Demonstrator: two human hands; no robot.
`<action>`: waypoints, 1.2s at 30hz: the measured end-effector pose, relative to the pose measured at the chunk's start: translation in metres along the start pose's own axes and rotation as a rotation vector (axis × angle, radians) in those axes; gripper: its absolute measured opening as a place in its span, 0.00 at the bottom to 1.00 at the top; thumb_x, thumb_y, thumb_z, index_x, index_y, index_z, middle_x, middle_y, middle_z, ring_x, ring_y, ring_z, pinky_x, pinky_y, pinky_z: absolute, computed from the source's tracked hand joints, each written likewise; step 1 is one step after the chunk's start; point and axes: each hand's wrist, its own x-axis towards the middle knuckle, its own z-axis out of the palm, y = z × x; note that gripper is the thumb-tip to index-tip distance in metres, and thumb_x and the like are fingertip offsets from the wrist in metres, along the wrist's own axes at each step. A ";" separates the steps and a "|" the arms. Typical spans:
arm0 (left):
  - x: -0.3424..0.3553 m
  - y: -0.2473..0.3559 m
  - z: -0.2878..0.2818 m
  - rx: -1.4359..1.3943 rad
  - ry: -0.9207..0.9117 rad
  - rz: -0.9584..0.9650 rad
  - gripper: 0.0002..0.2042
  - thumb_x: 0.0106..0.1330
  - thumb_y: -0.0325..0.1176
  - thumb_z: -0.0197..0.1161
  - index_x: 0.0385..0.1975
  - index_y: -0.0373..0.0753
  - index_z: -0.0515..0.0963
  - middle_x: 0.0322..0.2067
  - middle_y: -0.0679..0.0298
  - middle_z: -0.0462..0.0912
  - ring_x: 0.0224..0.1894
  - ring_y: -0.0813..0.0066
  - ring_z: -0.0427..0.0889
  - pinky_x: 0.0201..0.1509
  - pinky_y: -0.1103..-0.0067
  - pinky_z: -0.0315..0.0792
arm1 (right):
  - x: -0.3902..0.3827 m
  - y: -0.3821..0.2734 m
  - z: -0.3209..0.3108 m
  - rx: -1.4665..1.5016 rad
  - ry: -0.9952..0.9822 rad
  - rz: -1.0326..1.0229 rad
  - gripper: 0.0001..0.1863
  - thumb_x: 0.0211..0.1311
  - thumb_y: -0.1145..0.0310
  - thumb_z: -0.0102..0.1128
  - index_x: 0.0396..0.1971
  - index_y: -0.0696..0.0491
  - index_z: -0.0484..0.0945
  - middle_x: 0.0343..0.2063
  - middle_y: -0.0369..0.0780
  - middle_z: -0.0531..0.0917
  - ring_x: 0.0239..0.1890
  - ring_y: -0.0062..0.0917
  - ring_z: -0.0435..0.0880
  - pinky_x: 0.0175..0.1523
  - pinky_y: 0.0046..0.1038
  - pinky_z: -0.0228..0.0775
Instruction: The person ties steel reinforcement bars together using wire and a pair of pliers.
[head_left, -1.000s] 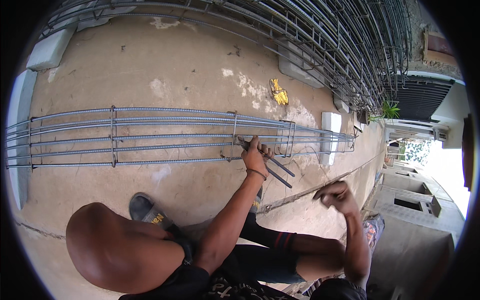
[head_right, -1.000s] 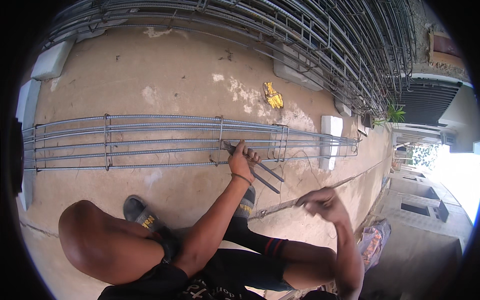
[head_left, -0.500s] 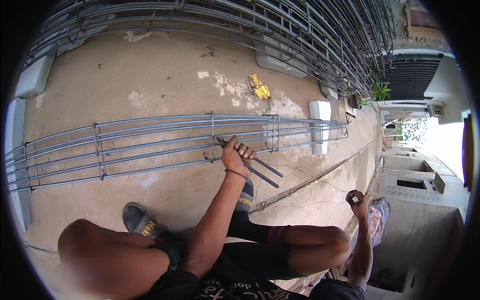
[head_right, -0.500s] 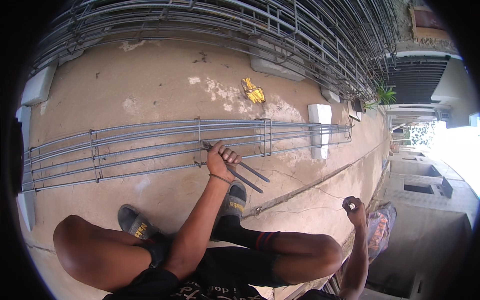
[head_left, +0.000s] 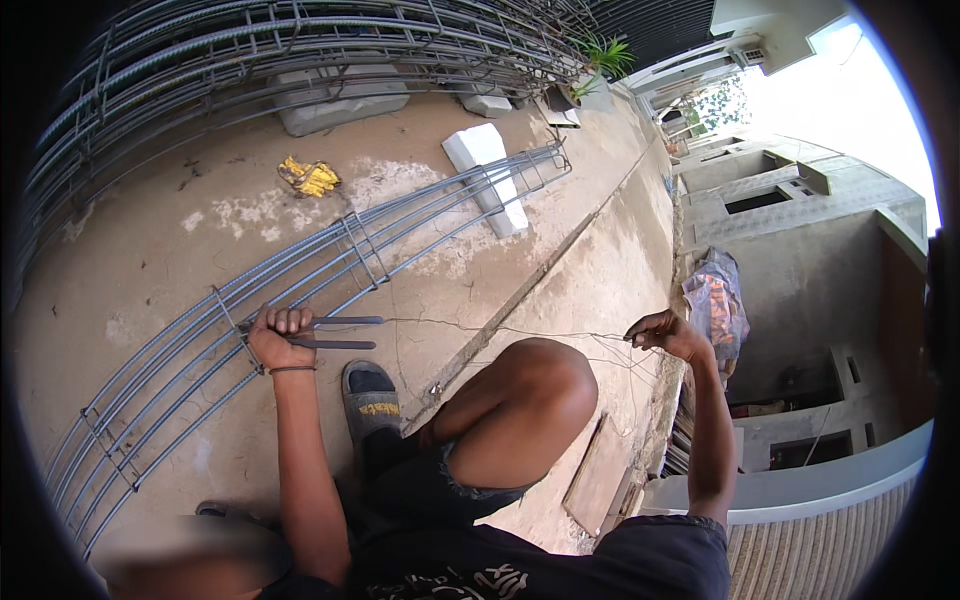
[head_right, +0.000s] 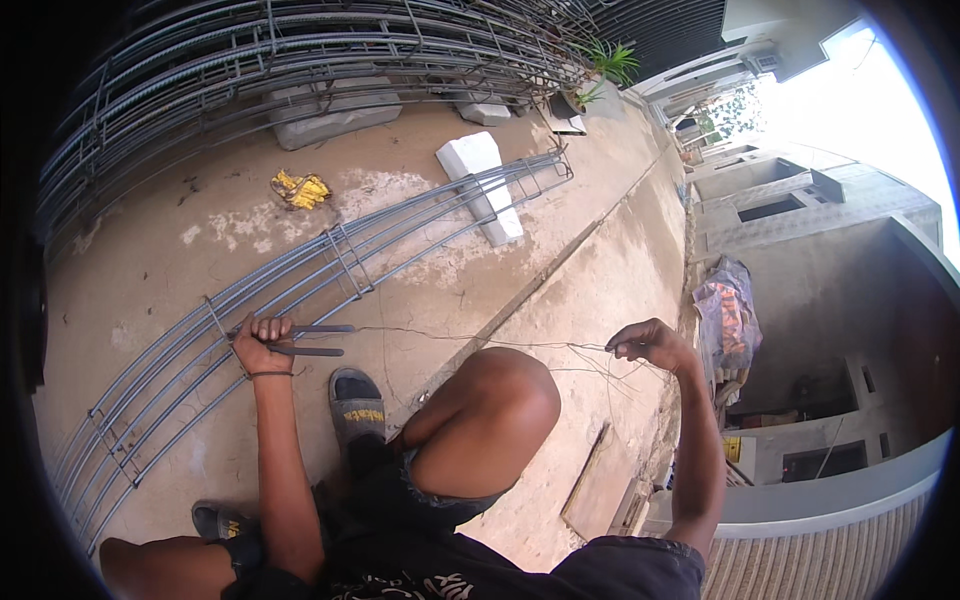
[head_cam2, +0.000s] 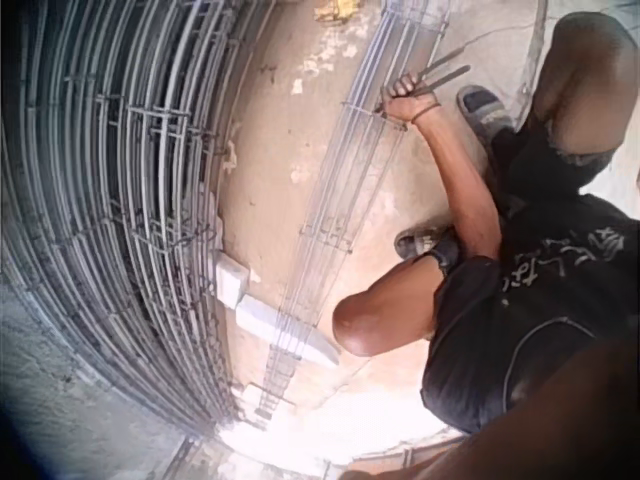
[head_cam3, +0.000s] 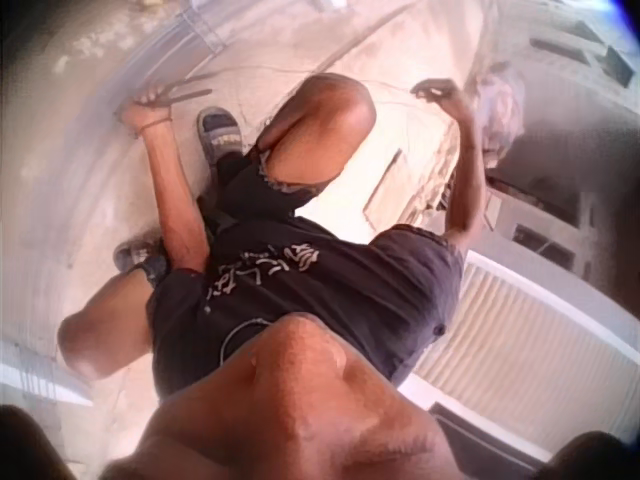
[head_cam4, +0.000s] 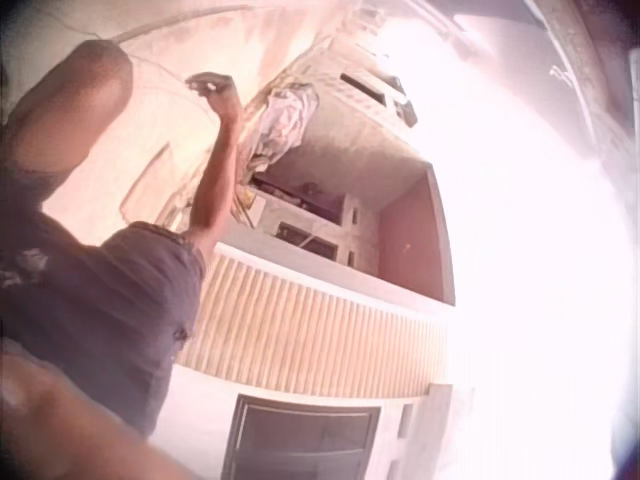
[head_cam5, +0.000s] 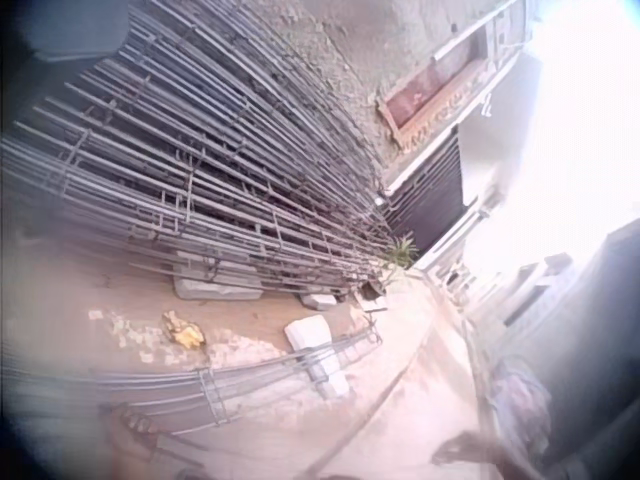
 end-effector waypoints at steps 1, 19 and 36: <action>0.004 0.001 0.010 0.010 -0.026 -0.005 0.20 0.72 0.34 0.46 0.12 0.48 0.59 0.09 0.71 0.56 0.12 0.74 0.55 0.23 0.74 0.57 | 0.003 -0.011 0.007 0.012 0.021 -0.013 0.07 0.60 0.73 0.64 0.38 0.54 0.85 0.30 0.32 0.85 0.32 0.15 0.80 0.37 0.20 0.74; 0.019 0.000 0.008 0.147 -0.009 0.112 0.20 0.70 0.34 0.46 0.11 0.49 0.59 0.08 0.71 0.56 0.11 0.75 0.53 0.23 0.74 0.55 | 0.037 0.055 -0.023 0.320 0.323 0.017 0.09 0.59 0.63 0.67 0.25 0.53 0.84 0.17 0.30 0.79 0.21 0.13 0.71 0.26 0.21 0.63; 0.015 0.003 0.022 0.146 0.025 0.147 0.20 0.70 0.32 0.44 0.11 0.48 0.57 0.08 0.70 0.54 0.12 0.75 0.52 0.23 0.75 0.54 | 0.155 0.058 0.210 0.405 0.399 -0.077 0.33 0.61 0.54 0.65 0.61 0.56 0.65 0.47 0.49 0.79 0.47 0.33 0.80 0.49 0.31 0.74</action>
